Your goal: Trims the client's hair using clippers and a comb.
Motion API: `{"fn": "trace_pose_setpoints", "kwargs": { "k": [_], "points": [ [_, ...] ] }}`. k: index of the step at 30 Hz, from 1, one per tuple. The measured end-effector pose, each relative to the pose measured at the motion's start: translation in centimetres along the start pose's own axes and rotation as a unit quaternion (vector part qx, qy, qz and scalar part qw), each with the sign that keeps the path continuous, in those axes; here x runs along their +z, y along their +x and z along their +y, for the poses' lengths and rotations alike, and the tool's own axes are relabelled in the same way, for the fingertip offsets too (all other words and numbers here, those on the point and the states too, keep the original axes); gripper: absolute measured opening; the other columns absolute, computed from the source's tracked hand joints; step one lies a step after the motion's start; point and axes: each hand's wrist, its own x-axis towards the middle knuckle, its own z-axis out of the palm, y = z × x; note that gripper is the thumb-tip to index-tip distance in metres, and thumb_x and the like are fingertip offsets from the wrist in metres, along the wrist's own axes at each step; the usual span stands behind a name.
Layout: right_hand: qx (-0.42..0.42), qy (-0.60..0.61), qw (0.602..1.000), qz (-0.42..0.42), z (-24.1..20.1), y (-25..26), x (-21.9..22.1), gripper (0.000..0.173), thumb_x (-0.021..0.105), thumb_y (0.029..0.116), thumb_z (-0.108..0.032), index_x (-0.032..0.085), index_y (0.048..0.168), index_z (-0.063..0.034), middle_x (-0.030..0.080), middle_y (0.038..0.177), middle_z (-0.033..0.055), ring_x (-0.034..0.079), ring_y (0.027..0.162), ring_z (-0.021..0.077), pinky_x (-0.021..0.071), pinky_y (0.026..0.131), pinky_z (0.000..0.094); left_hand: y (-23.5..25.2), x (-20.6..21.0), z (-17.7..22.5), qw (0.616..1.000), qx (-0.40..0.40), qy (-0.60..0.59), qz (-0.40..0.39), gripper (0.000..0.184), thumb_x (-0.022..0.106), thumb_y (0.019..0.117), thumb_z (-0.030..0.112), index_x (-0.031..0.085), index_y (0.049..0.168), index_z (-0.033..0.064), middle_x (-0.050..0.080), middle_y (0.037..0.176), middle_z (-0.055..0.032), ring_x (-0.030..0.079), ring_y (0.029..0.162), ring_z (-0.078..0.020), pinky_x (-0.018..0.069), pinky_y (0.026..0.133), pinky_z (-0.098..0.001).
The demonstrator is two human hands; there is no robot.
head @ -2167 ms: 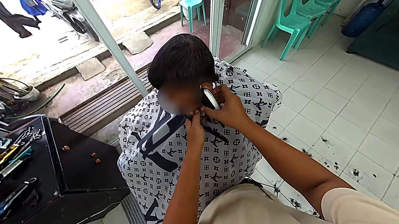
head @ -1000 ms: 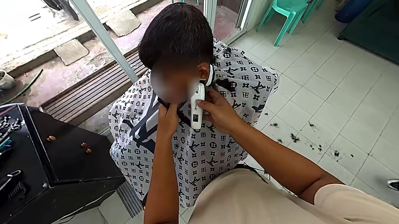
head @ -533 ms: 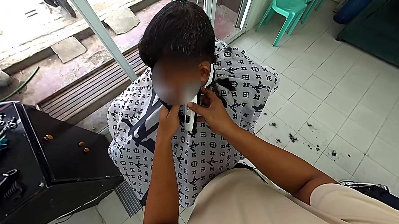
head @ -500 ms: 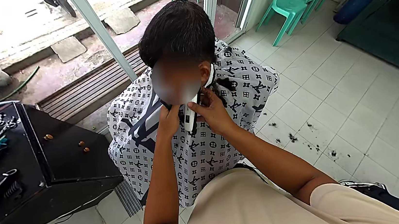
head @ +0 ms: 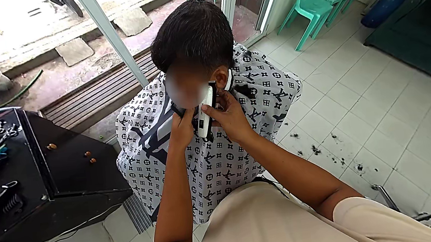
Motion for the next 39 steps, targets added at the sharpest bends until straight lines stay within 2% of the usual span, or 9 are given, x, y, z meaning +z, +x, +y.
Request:
{"fn": "trace_pose_setpoints", "kwargs": {
  "k": [2,7,11,15,21,27,31,34,39],
  "points": [
    [-0.010,0.012,1.000,0.007,0.0,0.4,0.2,0.060,0.075,0.0936,-0.010,0.042,0.144,-0.0056,0.061,0.125,0.0145,0.071,0.097,0.0238,0.0651,0.074,0.0383,0.0,0.0,0.1,1.000,0.000,0.000,0.003,0.039,0.034,0.1089,0.016,0.061,0.133,0.0018,0.063,0.133,-0.0065,0.060,0.122,-0.0123,0.0501,0.105,-0.0319],
    [-0.020,0.003,1.000,0.009,-0.3,0.7,0.3,0.062,0.075,0.0932,-0.010,0.041,0.145,-0.0042,0.060,0.122,0.0145,0.072,0.092,0.0221,0.0651,0.073,0.0362,0.0,0.1,0.5,1.000,0.003,-0.004,0.006,0.039,0.034,0.1088,0.015,0.060,0.134,0.0002,0.061,0.135,-0.0077,0.058,0.124,-0.0125,0.0491,0.106,-0.0314],
    [-0.042,-0.022,0.999,0.008,-0.3,0.9,0.2,0.063,0.076,0.0926,-0.011,0.041,0.144,-0.0017,0.060,0.121,0.0150,0.071,0.094,0.0208,0.0647,0.076,0.0357,0.1,0.1,0.5,1.000,0.009,-0.002,0.008,0.039,0.034,0.1087,0.015,0.060,0.133,0.0002,0.061,0.135,-0.0077,0.059,0.124,-0.0123,0.0493,0.106,-0.0310],
    [-0.076,-0.077,0.994,0.012,-0.4,1.1,0.2,0.062,0.077,0.0913,-0.013,0.043,0.142,0.0005,0.061,0.125,0.0150,0.070,0.098,0.0167,0.0618,0.082,0.0297,0.1,0.0,0.4,1.000,0.008,0.005,0.014,0.038,0.035,0.1086,0.016,0.061,0.133,0.0002,0.062,0.134,-0.0077,0.059,0.124,-0.0121,0.0495,0.106,-0.0313],
    [-0.110,-0.112,0.988,0.009,-0.1,1.5,0.1,0.068,0.080,0.0897,-0.015,0.043,0.144,0.0039,0.060,0.129,0.0177,0.070,0.102,0.0179,0.0614,0.086,0.0308,0.1,0.0,0.4,1.000,0.012,-0.006,0.015,0.038,0.035,0.1084,0.015,0.059,0.133,-0.0025,0.061,0.134,-0.0091,0.059,0.123,-0.0118,0.0492,0.106,-0.0300],
    [-0.132,-0.171,0.976,0.006,-0.1,1.7,0.2,0.069,0.080,0.0896,-0.020,0.046,0.145,0.0033,0.058,0.135,0.0195,0.069,0.104,0.0195,0.0603,0.089,0.0325,-0.1,-0.3,0.1,1.000,0.007,-0.003,0.025,0.038,0.036,0.1088,0.017,0.059,0.134,0.0004,0.062,0.132,-0.0069,0.060,0.121,-0.0110,0.0501,0.104,-0.0301],
    [-0.143,-0.212,0.967,0.007,-0.2,1.9,0.4,0.069,0.080,0.0899,-0.023,0.047,0.145,0.0015,0.059,0.136,0.0190,0.068,0.109,0.0200,0.0584,0.093,0.0341,-0.2,-0.3,0.2,0.999,-0.002,-0.016,0.038,0.036,0.037,0.1090,0.017,0.059,0.133,0.0018,0.063,0.127,-0.0037,0.061,0.116,-0.0080,0.0520,0.100,-0.0278],
    [-0.158,-0.247,0.956,0.008,-0.2,2.2,0.5,0.067,0.080,0.0900,-0.026,0.050,0.144,0.0019,0.062,0.134,0.0188,0.067,0.114,0.0213,0.0565,0.097,0.0362,-0.3,-0.5,0.2,0.999,-0.007,-0.020,0.042,0.037,0.036,0.1093,0.018,0.058,0.135,0.0015,0.063,0.128,-0.0043,0.061,0.116,-0.0082,0.0519,0.101,-0.0279],
    [-0.195,-0.297,0.935,-0.004,-0.3,2.4,0.7,0.066,0.079,0.0905,-0.027,0.052,0.143,0.0032,0.063,0.132,0.0193,0.067,0.114,0.0237,0.0556,0.099,0.0385,-0.6,-0.7,0.6,0.998,-0.018,-0.015,0.058,0.037,0.036,0.1103,0.020,0.058,0.136,0.0020,0.063,0.127,-0.0037,0.062,0.113,-0.0075,0.0529,0.098,-0.0267]
  ]
}}
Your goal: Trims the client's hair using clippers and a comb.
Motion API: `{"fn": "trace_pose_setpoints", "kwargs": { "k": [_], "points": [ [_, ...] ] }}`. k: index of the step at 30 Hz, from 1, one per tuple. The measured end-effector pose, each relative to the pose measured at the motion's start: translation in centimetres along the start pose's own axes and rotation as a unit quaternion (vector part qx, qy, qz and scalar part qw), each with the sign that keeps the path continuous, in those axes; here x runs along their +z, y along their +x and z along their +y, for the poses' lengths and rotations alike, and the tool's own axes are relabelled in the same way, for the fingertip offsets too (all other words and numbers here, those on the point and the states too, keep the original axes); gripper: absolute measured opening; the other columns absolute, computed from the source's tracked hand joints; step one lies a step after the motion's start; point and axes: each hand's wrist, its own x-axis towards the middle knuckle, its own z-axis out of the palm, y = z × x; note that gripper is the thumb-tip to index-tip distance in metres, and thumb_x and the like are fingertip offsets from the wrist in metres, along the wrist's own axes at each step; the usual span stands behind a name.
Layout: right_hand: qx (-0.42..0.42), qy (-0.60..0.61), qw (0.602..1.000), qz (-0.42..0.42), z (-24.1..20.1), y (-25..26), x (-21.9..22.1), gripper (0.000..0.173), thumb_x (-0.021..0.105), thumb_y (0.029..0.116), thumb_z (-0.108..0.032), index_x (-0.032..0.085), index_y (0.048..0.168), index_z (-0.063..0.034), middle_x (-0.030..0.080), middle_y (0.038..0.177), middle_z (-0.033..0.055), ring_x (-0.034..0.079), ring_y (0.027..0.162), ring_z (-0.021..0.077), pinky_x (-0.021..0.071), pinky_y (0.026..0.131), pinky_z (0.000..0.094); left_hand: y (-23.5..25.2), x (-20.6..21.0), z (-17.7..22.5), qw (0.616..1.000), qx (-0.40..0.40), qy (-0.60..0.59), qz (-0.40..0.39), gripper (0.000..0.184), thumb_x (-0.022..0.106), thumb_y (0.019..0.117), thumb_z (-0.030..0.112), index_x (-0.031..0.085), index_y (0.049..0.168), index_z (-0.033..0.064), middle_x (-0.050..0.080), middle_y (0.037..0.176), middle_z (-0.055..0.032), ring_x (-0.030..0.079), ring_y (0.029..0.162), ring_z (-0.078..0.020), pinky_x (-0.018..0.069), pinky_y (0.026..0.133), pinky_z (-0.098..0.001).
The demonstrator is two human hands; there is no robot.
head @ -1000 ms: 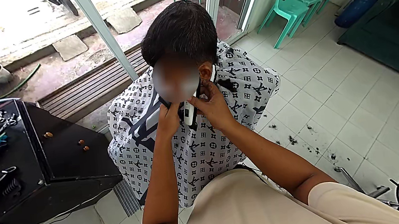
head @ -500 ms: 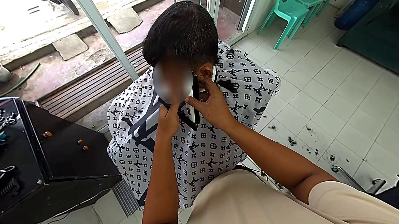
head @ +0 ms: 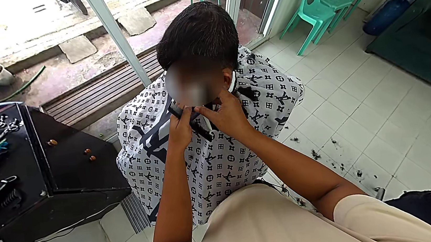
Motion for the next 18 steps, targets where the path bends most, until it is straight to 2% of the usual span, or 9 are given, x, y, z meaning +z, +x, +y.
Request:
{"fn": "trace_pose_setpoints", "kwargs": {
  "k": [4,5,6,7,8,10,13,15,18],
  "points": [
    [-0.040,-0.032,0.999,-0.004,0.0,-2.1,-1.5,0.067,0.078,0.0921,-0.030,0.051,0.147,-0.0030,0.062,0.134,0.0166,0.069,0.109,0.0221,0.0600,0.090,0.0389,-1.1,-0.1,0.3,0.997,0.008,0.080,0.022,0.047,0.024,0.1126,0.034,0.060,0.133,0.0115,0.064,0.126,0.0020,0.060,0.102,-0.0021,0.0496,0.088,-0.0235],
    [-0.028,-0.026,0.999,-0.007,0.1,-2.7,-2.1,0.068,0.078,0.0917,-0.032,0.051,0.148,-0.0057,0.062,0.135,0.0144,0.069,0.106,0.0196,0.0614,0.087,0.0380,-1.0,-0.1,0.4,0.995,0.013,0.090,0.042,0.053,0.020,0.1125,0.037,0.063,0.132,0.0124,0.067,0.116,0.0034,0.059,0.091,-0.0014,0.0492,0.079,-0.0219],
    [-0.016,-0.011,1.000,-0.006,0.3,-3.3,-2.7,0.067,0.079,0.0909,-0.032,0.052,0.147,-0.0063,0.063,0.135,0.0137,0.071,0.102,0.0176,0.0629,0.083,0.0361,-0.6,0.1,0.7,0.994,0.018,0.083,0.073,0.056,0.017,0.1125,0.038,0.065,0.128,0.0124,0.066,0.095,0.0060,0.056,0.072,-0.0003,0.0464,0.062,-0.0178],
    [0.000,0.013,1.000,-0.008,0.3,-3.8,-3.4,0.068,0.079,0.0907,-0.031,0.052,0.147,-0.0051,0.062,0.136,0.0141,0.072,0.102,0.0166,0.0638,0.082,0.0336,-0.2,0.2,1.0,0.993,0.017,0.053,0.102,0.055,0.017,0.1126,0.038,0.065,0.122,0.0125,0.061,0.077,0.0076,0.050,0.058,-0.0003,0.0415,0.052,-0.0162],
    [0.017,0.040,0.999,-0.009,0.2,-4.2,-4.2,0.068,0.079,0.0904,-0.030,0.051,0.146,-0.0028,0.062,0.136,0.0151,0.072,0.101,0.0161,0.0643,0.080,0.0314,0.1,0.3,1.5,0.993,0.012,0.011,0.120,0.051,0.018,0.1128,0.037,0.062,0.119,0.0131,0.057,0.068,0.0080,0.047,0.052,-0.0003,0.0393,0.048,-0.0153],
    [0.054,0.083,0.995,-0.005,-0.1,-4.8,-5.7,0.069,0.079,0.0890,-0.028,0.050,0.144,0.0020,0.062,0.135,0.0164,0.073,0.100,0.0150,0.0645,0.078,0.0285,0.7,0.5,2.9,0.988,-0.018,-0.096,0.123,0.034,0.024,0.1128,0.034,0.055,0.114,0.0182,0.059,0.069,0.0080,0.052,0.055,-0.0004,0.0450,0.052,-0.0154],
    [0.072,0.136,0.988,0.001,-0.2,-5.3,-8.0,0.064,0.078,0.0883,-0.023,0.051,0.138,0.0059,0.066,0.126,0.0139,0.073,0.099,0.0147,0.0641,0.078,0.0271,1.5,1.0,5.3,0.971,-0.035,-0.221,0.083,0.017,0.036,0.1111,0.029,0.052,0.110,0.0230,0.065,0.089,0.0062,0.063,0.073,-0.0037,0.0539,0.065,-0.0192],
    [0.080,0.184,0.980,-0.009,0.1,-5.4,-9.4,0.054,0.074,0.0896,-0.016,0.051,0.134,0.0047,0.069,0.119,0.0106,0.073,0.098,0.0146,0.0636,0.080,0.0271,2.0,1.5,6.2,0.973,-0.034,-0.215,0.078,0.015,0.038,0.1113,0.031,0.052,0.112,0.0239,0.068,0.098,0.0058,0.066,0.080,-0.0036,0.0552,0.068,-0.0180],
    [0.103,0.280,0.953,-0.050,1.4,-5.2,-11.0,0.046,0.064,0.0942,-0.011,0.049,0.135,0.0038,0.070,0.117,0.0122,0.073,0.098,0.0199,0.0636,0.081,0.0329,2.8,2.2,6.6,0.980,-0.027,-0.157,0.122,0.013,0.040,0.1113,0.027,0.050,0.114,0.0187,0.069,0.096,0.0025,0.068,0.080,-0.0067,0.0572,0.070,-0.0215]
  ]
}}
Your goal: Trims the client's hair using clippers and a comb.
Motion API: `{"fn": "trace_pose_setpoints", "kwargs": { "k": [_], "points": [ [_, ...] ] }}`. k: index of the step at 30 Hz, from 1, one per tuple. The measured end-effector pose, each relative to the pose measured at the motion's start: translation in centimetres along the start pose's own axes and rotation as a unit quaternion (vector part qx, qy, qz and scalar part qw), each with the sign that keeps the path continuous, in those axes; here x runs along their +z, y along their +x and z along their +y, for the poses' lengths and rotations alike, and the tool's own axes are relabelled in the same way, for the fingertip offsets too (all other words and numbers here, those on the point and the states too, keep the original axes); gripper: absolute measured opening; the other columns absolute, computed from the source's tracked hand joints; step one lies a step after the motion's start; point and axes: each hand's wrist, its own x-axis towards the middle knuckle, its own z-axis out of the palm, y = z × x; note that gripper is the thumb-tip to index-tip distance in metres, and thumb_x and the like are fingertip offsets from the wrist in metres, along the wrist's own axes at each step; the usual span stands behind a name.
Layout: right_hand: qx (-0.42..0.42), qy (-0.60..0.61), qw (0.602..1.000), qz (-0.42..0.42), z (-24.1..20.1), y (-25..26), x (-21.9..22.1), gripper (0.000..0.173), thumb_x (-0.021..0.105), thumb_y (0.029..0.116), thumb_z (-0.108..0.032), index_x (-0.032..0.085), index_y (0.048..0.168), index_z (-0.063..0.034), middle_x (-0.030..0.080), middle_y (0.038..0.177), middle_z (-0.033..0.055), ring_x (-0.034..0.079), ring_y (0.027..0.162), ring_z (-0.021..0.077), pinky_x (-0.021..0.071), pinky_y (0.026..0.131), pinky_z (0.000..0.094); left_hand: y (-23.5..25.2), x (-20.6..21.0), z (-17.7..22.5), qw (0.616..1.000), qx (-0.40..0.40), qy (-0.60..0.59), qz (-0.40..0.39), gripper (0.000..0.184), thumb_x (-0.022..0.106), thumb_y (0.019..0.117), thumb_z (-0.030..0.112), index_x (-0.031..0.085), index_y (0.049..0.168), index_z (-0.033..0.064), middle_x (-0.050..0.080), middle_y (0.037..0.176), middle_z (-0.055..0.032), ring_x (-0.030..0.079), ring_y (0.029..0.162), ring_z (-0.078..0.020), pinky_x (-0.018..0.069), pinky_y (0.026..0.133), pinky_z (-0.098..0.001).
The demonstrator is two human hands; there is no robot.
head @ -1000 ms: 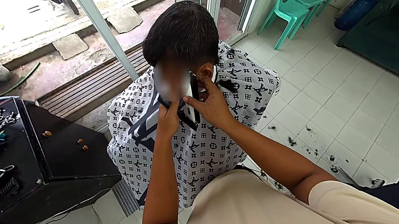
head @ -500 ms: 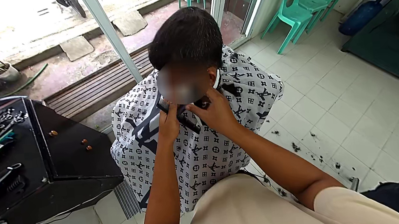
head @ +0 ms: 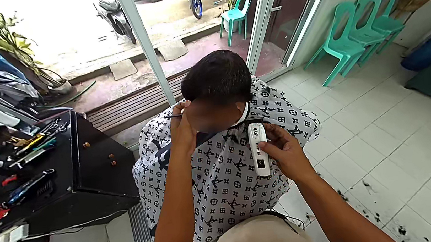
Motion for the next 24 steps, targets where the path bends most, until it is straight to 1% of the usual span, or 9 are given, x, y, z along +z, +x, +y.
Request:
{"fn": "trace_pose_setpoints", "kwargs": {
  "k": [3,5,8,13,15,18,20,22,24],
  "points": [
    [0.092,0.098,0.990,-0.043,-0.1,0.3,-1.8,0.049,0.058,0.0958,-0.017,0.047,0.141,-0.0012,0.068,0.116,0.0132,0.072,0.097,0.0242,0.0639,0.080,0.0403,0.1,0.2,-0.5,1.000,0.015,-0.007,0.019,0.017,0.037,0.1118,0.027,0.051,0.113,0.0174,0.069,0.091,0.0033,0.068,0.078,-0.0076,0.0582,0.071,-0.0241],
    [0.128,0.142,0.979,-0.070,-0.3,0.4,-2.9,0.044,0.052,0.0991,-0.016,0.048,0.142,-0.0042,0.069,0.112,0.0118,0.073,0.092,0.0230,0.0642,0.079,0.0405,0.0,0.4,-1.2,0.999,0.026,-0.012,0.043,0.017,0.036,0.1124,0.027,0.050,0.112,0.0169,0.068,0.090,0.0029,0.068,0.076,-0.0075,0.0583,0.068,-0.0231],
    [0.154,0.175,0.968,-0.097,-0.2,0.4,-4.2,0.037,0.045,0.1042,-0.018,0.051,0.139,-0.0066,0.072,0.108,0.0109,0.074,0.092,0.0227,0.0641,0.081,0.0411,-0.6,0.3,-2.6,0.997,0.025,0.003,0.074,0.014,0.039,0.1120,0.028,0.049,0.111,0.0180,0.067,0.088,0.0037,0.067,0.075,-0.0066,0.0576,0.068,-0.0220],
    [0.196,0.209,0.950,-0.120,0.5,0.9,-5.7,0.036,0.037,0.1075,-0.022,0.051,0.137,-0.0072,0.070,0.111,0.0124,0.073,0.093,0.0241,0.0642,0.077,0.0399,-1.8,-0.4,-4.7,0.995,0.028,0.020,0.095,0.012,0.039,0.1117,0.026,0.049,0.110,0.0188,0.067,0.089,0.0042,0.067,0.078,-0.0069,0.0578,0.072,-0.0231],
    [0.226,0.227,0.938,-0.133,1.1,1.2,-5.9,0.037,0.034,0.1089,-0.026,0.052,0.136,-0.0085,0.069,0.116,0.0135,0.073,0.092,0.0243,0.0642,0.072,0.0377,-2.1,-0.5,-5.2,0.994,0.026,0.017,0.104,0.014,0.038,0.1120,0.025,0.049,0.109,0.0187,0.067,0.087,0.0040,0.067,0.076,-0.0066,0.0575,0.070,-0.0222],
    [0.252,0.210,0.930,-0.167,2.0,2.0,-5.7,0.038,0.029,0.1104,-0.030,0.051,0.134,-0.0091,0.068,0.118,0.0121,0.071,0.084,0.0182,0.0605,0.064,0.0287,-2.1,-0.4,-5.4,0.992,0.025,-0.020,0.122,0.017,0.034,0.1126,0.025,0.050,0.109,0.0199,0.067,0.085,0.0044,0.067,0.074,-0.0065,0.0566,0.067,-0.0209],
    [0.236,0.155,0.941,-0.188,2.6,2.8,-5.2,0.032,0.038,0.1093,-0.029,0.053,0.130,-0.0087,0.070,0.114,0.0092,0.068,0.072,0.0113,0.0560,0.057,0.0223,-1.9,-0.7,-6.2,0.991,0.035,-0.009,0.132,0.015,0.035,0.1126,0.024,0.049,0.110,0.0191,0.067,0.086,0.0045,0.066,0.074,-0.0063,0.0564,0.066,-0.0209],
    [0.225,0.098,0.950,-0.192,3.1,3.8,-4.4,0.031,0.043,0.1076,-0.029,0.054,0.129,-0.0086,0.071,0.107,0.0067,0.065,0.065,0.0090,0.0546,0.054,0.0217,-1.9,-1.3,-7.6,0.989,0.033,0.037,0.136,0.012,0.038,0.1119,0.024,0.047,0.109,0.0173,0.064,0.082,0.0054,0.063,0.068,-0.0051,0.0553,0.065,-0.0210],
    [0.244,0.076,0.948,-0.189,3.4,4.7,-3.4,0.033,0.040,0.1084,-0.030,0.053,0.131,-0.0099,0.068,0.101,0.0052,0.065,0.070,0.0117,0.0574,0.059,0.0265,-2.2,-1.7,-9.3,0.988,0.012,0.063,0.139,0.012,0.038,0.1112,0.023,0.047,0.109,0.0164,0.059,0.075,0.0069,0.057,0.062,-0.0037,0.0514,0.060,-0.0199]
  ]
}}
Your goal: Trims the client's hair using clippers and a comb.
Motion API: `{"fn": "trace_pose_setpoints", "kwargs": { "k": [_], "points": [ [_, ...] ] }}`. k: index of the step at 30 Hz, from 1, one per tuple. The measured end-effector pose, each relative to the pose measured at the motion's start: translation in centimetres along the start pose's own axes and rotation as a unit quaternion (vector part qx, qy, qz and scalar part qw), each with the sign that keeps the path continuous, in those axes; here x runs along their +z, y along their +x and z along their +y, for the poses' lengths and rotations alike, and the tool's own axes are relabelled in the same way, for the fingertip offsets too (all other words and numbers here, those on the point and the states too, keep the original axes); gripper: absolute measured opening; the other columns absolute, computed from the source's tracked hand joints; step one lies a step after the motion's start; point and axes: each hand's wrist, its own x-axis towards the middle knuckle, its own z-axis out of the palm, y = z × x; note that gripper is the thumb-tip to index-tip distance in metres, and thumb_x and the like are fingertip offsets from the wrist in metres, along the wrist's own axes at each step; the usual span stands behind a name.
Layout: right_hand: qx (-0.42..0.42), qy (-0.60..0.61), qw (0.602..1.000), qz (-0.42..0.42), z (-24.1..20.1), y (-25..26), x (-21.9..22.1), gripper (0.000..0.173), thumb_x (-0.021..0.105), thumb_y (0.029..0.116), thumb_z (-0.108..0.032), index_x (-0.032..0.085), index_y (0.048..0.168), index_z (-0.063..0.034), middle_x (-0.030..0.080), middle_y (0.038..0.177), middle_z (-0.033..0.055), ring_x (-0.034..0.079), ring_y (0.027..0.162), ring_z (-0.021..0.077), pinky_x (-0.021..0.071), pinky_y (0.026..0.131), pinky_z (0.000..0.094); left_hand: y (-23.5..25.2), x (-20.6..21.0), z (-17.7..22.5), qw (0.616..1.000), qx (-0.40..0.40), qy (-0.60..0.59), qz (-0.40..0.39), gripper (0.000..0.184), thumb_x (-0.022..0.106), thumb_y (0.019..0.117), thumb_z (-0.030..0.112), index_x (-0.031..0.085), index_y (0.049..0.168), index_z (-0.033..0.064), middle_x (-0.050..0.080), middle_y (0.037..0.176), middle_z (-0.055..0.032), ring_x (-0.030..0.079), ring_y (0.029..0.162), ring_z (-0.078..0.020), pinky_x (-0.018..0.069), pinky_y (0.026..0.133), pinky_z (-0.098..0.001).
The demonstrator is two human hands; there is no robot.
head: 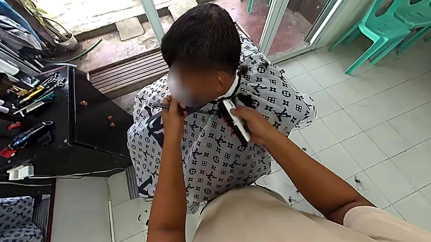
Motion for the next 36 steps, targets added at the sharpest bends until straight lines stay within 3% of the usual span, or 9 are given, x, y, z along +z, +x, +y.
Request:
{"fn": "trace_pose_setpoints", "kwargs": {
  "k": [4,7,14,21,25,29,33,36],
  "points": [
    [0.017,0.020,1.000,-0.008,0.9,2.9,1.1,0.040,0.056,0.1023,-0.011,0.044,0.140,-0.0075,0.065,0.111,0.0137,0.070,0.088,0.0261,0.0622,0.072,0.0434,-1.1,-0.1,-2.2,0.998,-0.046,-0.011,0.031,0.020,0.035,0.1123,0.023,0.054,0.111,0.0160,0.056,0.066,0.0070,0.053,0.054,-0.0027,0.0455,0.051,-0.0172],
    [0.011,0.017,1.000,0.014,1.7,4.4,2.4,0.047,0.063,0.1002,-0.010,0.042,0.142,-0.0095,0.065,0.114,0.0146,0.070,0.090,0.0268,0.0617,0.072,0.0430,-1.6,-0.9,-3.0,0.996,-0.059,-0.009,0.060,0.020,0.035,0.1123,0.022,0.054,0.112,0.0151,0.055,0.064,0.0073,0.051,0.052,-0.0013,0.0433,0.049,-0.0158],
    [0.022,0.068,0.996,0.048,1.9,5.0,3.9,0.051,0.065,0.1006,-0.012,0.040,0.145,-0.0121,0.063,0.114,0.0158,0.070,0.087,0.0281,0.0614,0.067,0.0426,-2.0,-2.4,-2.9,0.991,-0.080,-0.001,0.105,0.020,0.037,0.1121,0.023,0.055,0.114,0.0141,0.056,0.065,0.0056,0.051,0.051,-0.0027,0.0425,0.047,-0.0166],
    [-0.100,-0.006,0.995,0.000,2.3,2.4,2.0,0.052,0.063,0.1001,-0.012,0.042,0.148,-0.0110,0.062,0.126,0.0124,0.069,0.099,0.0241,0.0619,0.080,0.0424,-2.0,-1.5,-1.4,0.994,-0.064,-0.005,0.089,0.018,0.038,0.1117,0.023,0.054,0.111,0.0160,0.055,0.066,0.0078,0.053,0.054,-0.0018,0.0458,0.052,-0.0166],
    [-0.029,0.011,0.999,0.018,2.8,1.6,1.0,0.040,0.061,0.1024,-0.010,0.049,0.141,-0.0059,0.066,0.115,0.0127,0.071,0.088,0.0219,0.0627,0.074,0.0394,-1.1,-0.1,0.8,0.993,-0.047,-0.045,0.095,0.015,0.038,0.1115,0.024,0.051,0.107,0.0182,0.055,0.067,0.0080,0.055,0.056,-0.0033,0.0501,0.057,-0.0198],
    [-0.025,-0.003,0.999,0.040,2.3,3.1,1.8,0.052,0.070,0.0963,-0.008,0.046,0.143,-0.0061,0.064,0.118,0.0143,0.069,0.090,0.0232,0.0609,0.071,0.0387,0.1,0.3,1.8,0.990,-0.030,-0.018,0.140,0.013,0.040,0.1107,0.024,0.050,0.102,0.0198,0.048,0.063,0.0096,0.046,0.050,-0.0016,0.0418,0.048,-0.0172],
    [-0.005,0.016,0.999,0.052,1.9,4.5,3.1,0.053,0.072,0.0963,-0.014,0.044,0.142,-0.0087,0.064,0.118,0.0146,0.069,0.087,0.0242,0.0598,0.065,0.0383,-0.2,-0.1,2.1,0.986,-0.024,-0.015,0.165,0.011,0.043,0.1103,0.024,0.051,0.106,0.0200,0.047,0.061,0.0097,0.045,0.048,-0.0017,0.0421,0.047,-0.0174],
    [-0.083,-0.021,0.995,0.041,2.0,4.4,3.4,0.055,0.073,0.0952,-0.016,0.044,0.142,-0.0083,0.064,0.120,0.0136,0.069,0.090,0.0229,0.0611,0.069,0.0380,-0.7,-0.5,2.2,0.985,-0.021,-0.016,0.172,0.012,0.044,0.1099,0.025,0.052,0.103,0.0206,0.047,0.060,0.0101,0.045,0.046,-0.0021,0.0412,0.046,-0.0175]
  ]
}}
